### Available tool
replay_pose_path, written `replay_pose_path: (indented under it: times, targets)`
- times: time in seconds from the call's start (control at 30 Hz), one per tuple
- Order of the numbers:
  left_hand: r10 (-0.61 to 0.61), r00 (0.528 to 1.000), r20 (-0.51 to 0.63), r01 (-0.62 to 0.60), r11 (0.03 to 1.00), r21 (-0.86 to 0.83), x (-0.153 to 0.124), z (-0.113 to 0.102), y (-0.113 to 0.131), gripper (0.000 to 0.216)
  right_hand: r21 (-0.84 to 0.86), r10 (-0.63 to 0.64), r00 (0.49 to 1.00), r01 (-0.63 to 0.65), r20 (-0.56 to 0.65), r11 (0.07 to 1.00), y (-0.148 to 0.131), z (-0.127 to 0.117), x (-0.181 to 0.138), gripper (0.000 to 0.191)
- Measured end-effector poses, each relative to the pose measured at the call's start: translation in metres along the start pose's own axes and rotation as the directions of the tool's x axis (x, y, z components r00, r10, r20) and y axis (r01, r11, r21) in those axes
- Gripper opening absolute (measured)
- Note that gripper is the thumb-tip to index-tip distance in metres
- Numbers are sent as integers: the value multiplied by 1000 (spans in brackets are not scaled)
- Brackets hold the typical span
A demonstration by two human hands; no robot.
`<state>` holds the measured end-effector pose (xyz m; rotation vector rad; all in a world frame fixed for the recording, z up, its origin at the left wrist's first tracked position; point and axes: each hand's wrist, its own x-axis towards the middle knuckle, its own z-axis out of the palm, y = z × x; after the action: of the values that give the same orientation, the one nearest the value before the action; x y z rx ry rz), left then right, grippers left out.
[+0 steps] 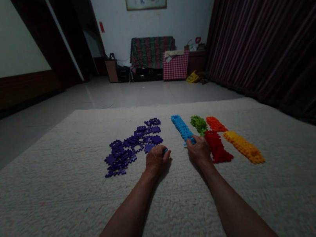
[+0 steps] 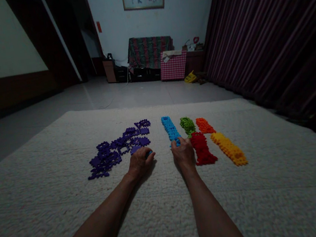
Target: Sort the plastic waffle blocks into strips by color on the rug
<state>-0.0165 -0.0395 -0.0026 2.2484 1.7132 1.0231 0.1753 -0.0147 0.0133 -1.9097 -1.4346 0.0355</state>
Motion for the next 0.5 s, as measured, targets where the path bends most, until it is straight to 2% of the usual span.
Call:
replay_pose_path:
  times: [0.13, 0.37, 0.5]
  targets:
    - [9, 1000, -8, -10, 1000, -17, 0, 1, -2, 12, -59, -17, 1000, 18, 24, 998, 3, 2, -2, 35]
    - [21, 996, -89, -31, 994, -109, 1, 9, -7, 20, 51, -44, 994, 49, -98, 997, 2, 9, -1, 40]
    - [25, 996, -89, -35, 993, -116, 1, 9, -7, 21, 45, -46, 995, 50, -84, 998, -2, 7, -4, 39]
